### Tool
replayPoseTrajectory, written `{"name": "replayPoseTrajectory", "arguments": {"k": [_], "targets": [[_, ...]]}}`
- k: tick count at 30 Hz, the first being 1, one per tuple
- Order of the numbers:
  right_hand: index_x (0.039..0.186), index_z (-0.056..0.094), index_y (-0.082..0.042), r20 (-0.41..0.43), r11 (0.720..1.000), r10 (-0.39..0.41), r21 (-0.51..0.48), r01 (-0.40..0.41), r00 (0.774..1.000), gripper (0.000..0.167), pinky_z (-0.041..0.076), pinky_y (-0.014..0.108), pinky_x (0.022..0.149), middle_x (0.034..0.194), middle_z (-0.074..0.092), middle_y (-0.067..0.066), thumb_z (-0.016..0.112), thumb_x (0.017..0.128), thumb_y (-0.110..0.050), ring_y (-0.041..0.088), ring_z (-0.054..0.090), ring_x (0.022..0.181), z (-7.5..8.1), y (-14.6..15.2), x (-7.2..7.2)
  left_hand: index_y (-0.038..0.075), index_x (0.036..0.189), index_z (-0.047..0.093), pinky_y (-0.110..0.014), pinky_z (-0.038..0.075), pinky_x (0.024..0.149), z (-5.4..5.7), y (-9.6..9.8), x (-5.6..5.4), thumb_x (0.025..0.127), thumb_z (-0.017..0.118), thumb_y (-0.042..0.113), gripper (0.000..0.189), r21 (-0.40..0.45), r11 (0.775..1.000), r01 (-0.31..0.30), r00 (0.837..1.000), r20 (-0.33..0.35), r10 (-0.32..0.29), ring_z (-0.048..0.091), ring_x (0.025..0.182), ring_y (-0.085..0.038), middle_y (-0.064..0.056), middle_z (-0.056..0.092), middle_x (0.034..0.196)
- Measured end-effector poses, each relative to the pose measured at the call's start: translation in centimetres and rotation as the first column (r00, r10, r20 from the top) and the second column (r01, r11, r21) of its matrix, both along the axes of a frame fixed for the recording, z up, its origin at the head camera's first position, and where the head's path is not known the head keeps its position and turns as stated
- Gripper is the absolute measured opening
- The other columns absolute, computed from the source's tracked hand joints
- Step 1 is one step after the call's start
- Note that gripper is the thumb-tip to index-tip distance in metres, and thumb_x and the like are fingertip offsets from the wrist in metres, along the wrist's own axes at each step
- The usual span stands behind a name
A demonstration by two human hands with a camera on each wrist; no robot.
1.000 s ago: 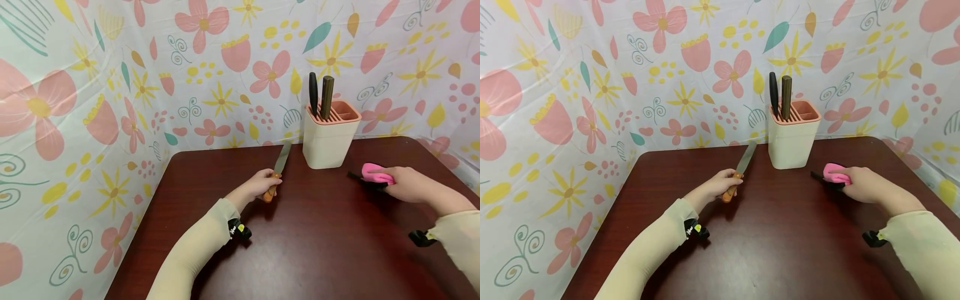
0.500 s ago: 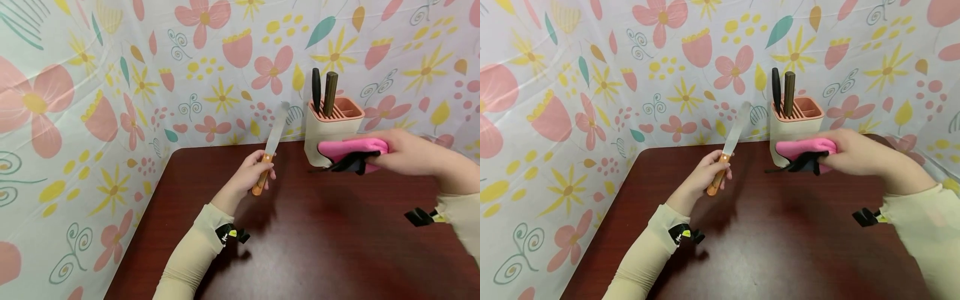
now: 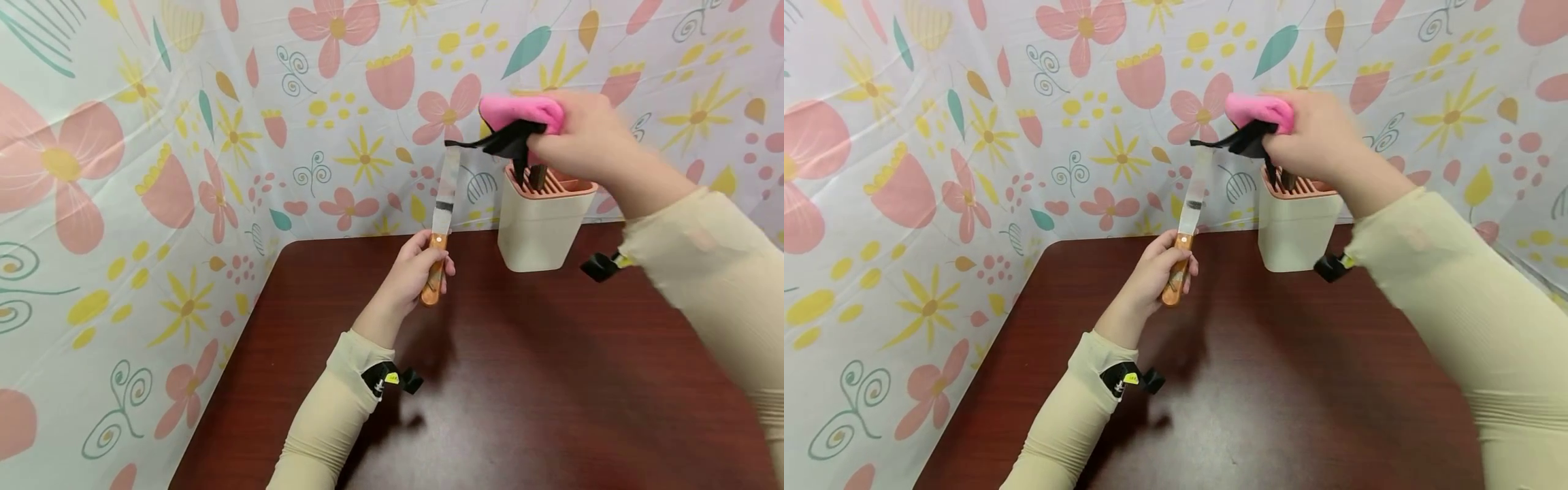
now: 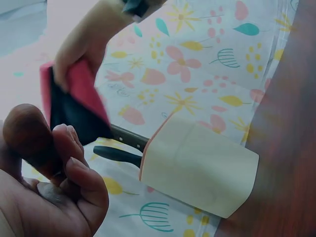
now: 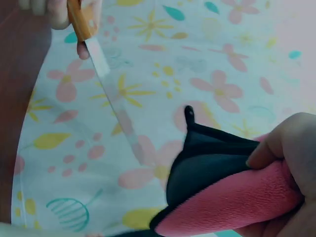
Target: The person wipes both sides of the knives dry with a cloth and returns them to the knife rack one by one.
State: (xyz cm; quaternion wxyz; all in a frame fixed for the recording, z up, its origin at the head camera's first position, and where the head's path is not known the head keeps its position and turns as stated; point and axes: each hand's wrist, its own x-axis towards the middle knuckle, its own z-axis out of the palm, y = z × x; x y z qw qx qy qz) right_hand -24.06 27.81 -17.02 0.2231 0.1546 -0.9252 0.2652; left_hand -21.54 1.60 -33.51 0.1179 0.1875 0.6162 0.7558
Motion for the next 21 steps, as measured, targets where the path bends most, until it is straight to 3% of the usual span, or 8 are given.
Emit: {"name": "replayPoseTrajectory", "arguments": {"k": [4, 6, 8, 12, 14, 16, 18, 21], "targets": [[0.113, 0.068, -0.013, -0.056, 0.993, 0.054, 0.111, -0.048, 0.997, 0.033, 0.034, 0.034, 0.056, 0.079, 0.053, 0.012, 0.058, 0.082, -0.008, 0.024, 0.044, 0.07, -0.5, -3.3, -1.4, 0.004, 0.124, 0.049, -0.028, 0.052, 0.049, -0.1, 0.0, 0.3, 0.103, 0.05, 0.007, 0.022, 0.01, 1.0, -0.008, 1.0, -0.024, 0.008, 0.054, 0.05, -0.018, -0.005, 0.059, 0.071], [0.134, 0.065, -0.014, -0.068, 0.985, 0.097, 0.15, -0.086, 0.993, 0.052, 0.038, 0.037, 0.061, 0.086, 0.059, 0.017, 0.057, 0.082, -0.006, 0.028, 0.048, 0.074, -1.2, -4.8, -1.8, 0.005, 0.128, 0.049, -0.029, 0.052, 0.049, 0.0, -0.1, 0.4, 0.103, 0.051, 0.008, 0.026, 0.017, 1.0, -0.011, 0.999, -0.043, 0.012, 0.055, 0.053, -0.017, -0.004, 0.058, 0.071], [0.144, 0.059, -0.011, -0.072, 0.977, 0.138, 0.172, -0.124, 0.988, 0.063, 0.04, 0.041, 0.068, 0.098, 0.065, 0.02, 0.055, 0.082, -0.004, 0.031, 0.049, 0.079, -1.9, -6.1, -2.0, 0.006, 0.132, 0.049, -0.03, 0.052, 0.05, 0.0, -0.1, 0.6, 0.103, 0.051, 0.009, 0.029, 0.025, 1.0, -0.016, 0.998, -0.059, 0.017, 0.055, 0.055, -0.017, -0.004, 0.057, 0.072], [0.133, 0.06, -0.003, -0.087, 0.962, 0.197, 0.211, -0.175, 0.976, 0.057, 0.04, 0.044, 0.076, 0.099, 0.062, 0.02, 0.049, 0.078, 0.0, 0.034, 0.047, 0.084, -3.2, -8.0, -2.7, 0.009, 0.134, 0.048, -0.031, 0.051, 0.051, 0.1, -0.2, 0.8, 0.104, 0.05, 0.01, 0.03, 0.034, 0.999, -0.024, 0.997, -0.078, 0.026, 0.054, 0.06, -0.015, -0.002, 0.056, 0.072], [0.135, 0.059, -0.001, -0.058, 0.953, 0.209, 0.235, -0.19, 0.976, 0.058, 0.046, 0.047, 0.083, 0.111, 0.064, 0.021, 0.049, 0.078, 0.0, 0.037, 0.056, 0.093, -3.6, -8.6, -3.0, 0.01, 0.134, 0.048, -0.03, 0.051, 0.051, 0.0, -0.1, 0.9, 0.104, 0.05, 0.009, 0.03, 0.04, 0.999, -0.026, 0.996, -0.083, 0.03, 0.053, 0.06, -0.015, -0.002, 0.055, 0.071], [0.142, 0.055, 0.001, -0.003, 0.942, 0.216, 0.265, -0.208, 0.976, 0.063, 0.048, 0.049, 0.094, 0.134, 0.062, 0.024, 0.049, 0.079, -0.001, 0.04, 0.06, 0.117, -4.0, -9.1, -3.3, 0.011, 0.134, 0.048, -0.03, 0.05, 0.05, 0.0, -0.1, 1.1, 0.104, 0.05, 0.009, 0.03, 0.048, 0.998, -0.027, 0.996, -0.087, 0.031, 0.052, 0.06, -0.014, -0.002, 0.054, 0.07], [0.152, 0.046, 0.002, 0.062, 0.928, 0.209, 0.303, -0.218, 0.976, 0.072, 0.046, 0.051, 0.108, 0.156, 0.048, 0.024, 0.05, 0.08, -0.003, 0.04, 0.048, 0.143, -4.3, -9.3, -3.2, 0.011, 0.133, 0.048, -0.029, 0.049, 0.05, 0.0, 0.0, 1.1, 0.103, 0.051, 0.01, 0.03, 0.062, 0.998, -0.02, 0.996, -0.088, 0.026, 0.052, 0.06, -0.014, -0.001, 0.054, 0.069], [0.155, 0.04, 0.002, 0.117, 0.906, 0.201, 0.356, -0.23, 0.973, 0.074, 0.038, 0.053, 0.12, 0.162, 0.037, 0.025, 0.051, 0.082, -0.004, 0.038, 0.034, 0.154, -4.6, -9.6, -3.0, 0.01, 0.132, 0.049, -0.028, 0.048, 0.049, 0.0, 0.2, 1.2, 0.103, 0.051, 0.009, 0.029, 0.077, 0.997, -0.013, 0.996, -0.085, 0.019, 0.052, 0.059, -0.013, -0.001, 0.054, 0.068]]}}
